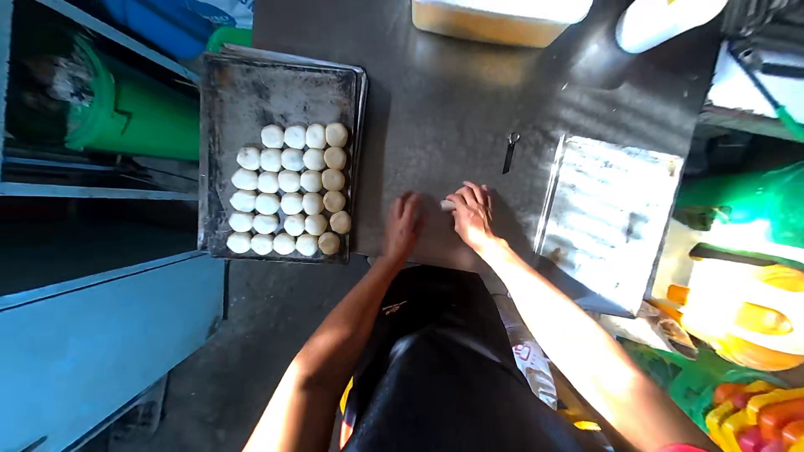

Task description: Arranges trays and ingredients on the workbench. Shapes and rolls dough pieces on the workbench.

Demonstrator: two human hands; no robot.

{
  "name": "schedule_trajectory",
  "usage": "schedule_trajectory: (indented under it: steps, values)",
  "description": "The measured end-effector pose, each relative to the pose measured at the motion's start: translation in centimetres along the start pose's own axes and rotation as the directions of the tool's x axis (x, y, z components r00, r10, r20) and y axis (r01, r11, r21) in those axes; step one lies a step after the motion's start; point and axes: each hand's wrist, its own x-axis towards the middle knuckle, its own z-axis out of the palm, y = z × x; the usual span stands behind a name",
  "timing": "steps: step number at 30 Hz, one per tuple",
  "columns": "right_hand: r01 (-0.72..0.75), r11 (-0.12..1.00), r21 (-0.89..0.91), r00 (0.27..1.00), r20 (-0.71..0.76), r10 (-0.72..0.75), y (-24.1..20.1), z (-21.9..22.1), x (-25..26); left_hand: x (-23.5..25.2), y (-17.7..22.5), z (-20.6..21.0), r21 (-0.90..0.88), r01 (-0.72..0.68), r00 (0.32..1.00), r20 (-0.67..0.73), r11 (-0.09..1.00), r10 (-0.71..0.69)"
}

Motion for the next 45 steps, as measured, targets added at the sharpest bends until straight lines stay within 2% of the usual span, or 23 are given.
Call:
schedule_trajectory:
  steps: [2,4,7,9,10,12,15,17,18,20,23,25,27,31,32,34,36,40,42,44,45]
  values:
    - [-0.023,1.0,-0.01,0.999,-0.023,0.022,-1.4,-0.6,0.9,0.9,-3.0,-0.8,0.151,0.053,0.998,-0.041,0.987,-0.047]
    - [0.059,0.995,-0.076,0.992,-0.105,-0.066,-2.6,0.3,2.3,0.6,-5.7,-0.2,0.202,0.035,0.999,-0.042,0.979,-0.027]
    - [0.068,0.972,-0.225,0.986,-0.136,-0.1,-1.0,4.2,7.8,0.4,-6.6,0.9,0.208,0.021,0.999,-0.037,0.978,-0.013]
    - [0.011,0.97,-0.244,0.98,-0.191,-0.059,0.0,4.9,11.6,0.9,-6.9,1.1,0.207,0.026,0.999,-0.049,0.978,-0.016]
    - [-0.018,0.97,-0.242,0.981,-0.193,-0.031,-0.2,4.8,11.5,0.6,-7.0,1.2,0.205,0.027,0.998,-0.055,0.978,-0.016]
    - [-0.028,0.972,-0.233,0.994,-0.107,0.003,-2.0,4.5,5.3,-0.2,-6.7,1.0,0.181,0.037,0.999,-0.036,0.983,-0.031]
    - [0.042,0.979,-0.2,0.999,0.026,-0.038,-3.6,5.3,-7.2,0.8,-6.9,0.9,0.143,0.025,0.999,-0.048,0.989,-0.018]
    - [0.089,0.979,-0.182,0.991,0.116,-0.069,-4.0,4.4,-10.1,0.8,-7.0,1.2,0.153,0.026,0.999,-0.047,0.988,-0.019]
    - [0.106,0.976,-0.193,0.989,0.119,-0.084,-3.7,4.1,-8.7,0.6,-6.9,1.2,0.164,0.031,0.999,-0.039,0.986,-0.025]
    - [0.097,0.962,-0.254,0.995,0.055,-0.085,-2.4,4.2,-2.1,0.6,-6.8,1.0,0.194,0.036,0.999,-0.028,0.98,-0.031]
    - [-0.022,0.936,-0.35,0.997,-0.078,-0.006,-0.3,3.9,10.6,1.2,-6.8,0.8,0.254,0.043,0.999,-0.033,0.966,-0.035]
    - [-0.104,0.939,-0.327,0.984,-0.169,0.05,0.3,4.1,14.2,0.4,-6.9,1.1,0.252,0.033,0.999,-0.022,0.967,-0.028]
    - [-0.075,0.952,-0.298,0.988,-0.154,0.03,-0.5,3.7,12.2,0.5,-7.0,1.0,0.231,0.026,0.999,-0.03,0.973,-0.019]
    - [0.061,0.966,-0.253,0.996,0.073,-0.044,-3.8,4.7,-4.7,0.3,-7.0,0.7,0.197,0.033,0.999,-0.032,0.98,-0.027]
    - [0.083,0.967,-0.239,0.993,0.103,-0.06,-4.2,4.6,-7.6,0.4,-7.1,0.8,0.194,0.037,0.999,-0.03,0.98,-0.032]
    - [0.106,0.967,-0.231,0.987,0.139,-0.075,-3.9,4.1,-8.8,0.4,-7.1,1.2,0.188,0.044,0.999,-0.022,0.981,-0.04]
    - [0.076,0.965,-0.251,0.992,0.12,-0.047,-3.1,4.0,-4.2,0.4,-7.2,1.3,0.193,0.036,0.999,-0.02,0.98,-0.033]
    - [0.003,0.961,-0.276,0.999,0.045,0.01,-1.0,4.0,8.6,0.6,-7.1,1.3,0.236,0.032,0.999,-0.025,0.971,-0.027]
    - [0.028,0.992,-0.12,1.0,0.016,-0.027,0.7,2.6,11.9,0.1,-7.1,1.4,0.265,0.033,0.999,-0.031,0.964,-0.025]
    - [0.106,0.99,0.094,0.986,-0.14,-0.092,3.1,-1.0,13.6,0.5,-7.0,1.1,0.26,0.018,0.999,-0.048,0.966,-0.006]
    - [0.096,0.993,0.074,0.984,-0.157,-0.084,4.4,-3.7,13.5,0.5,-7.0,1.1,0.253,0.013,0.998,-0.058,0.967,0.002]
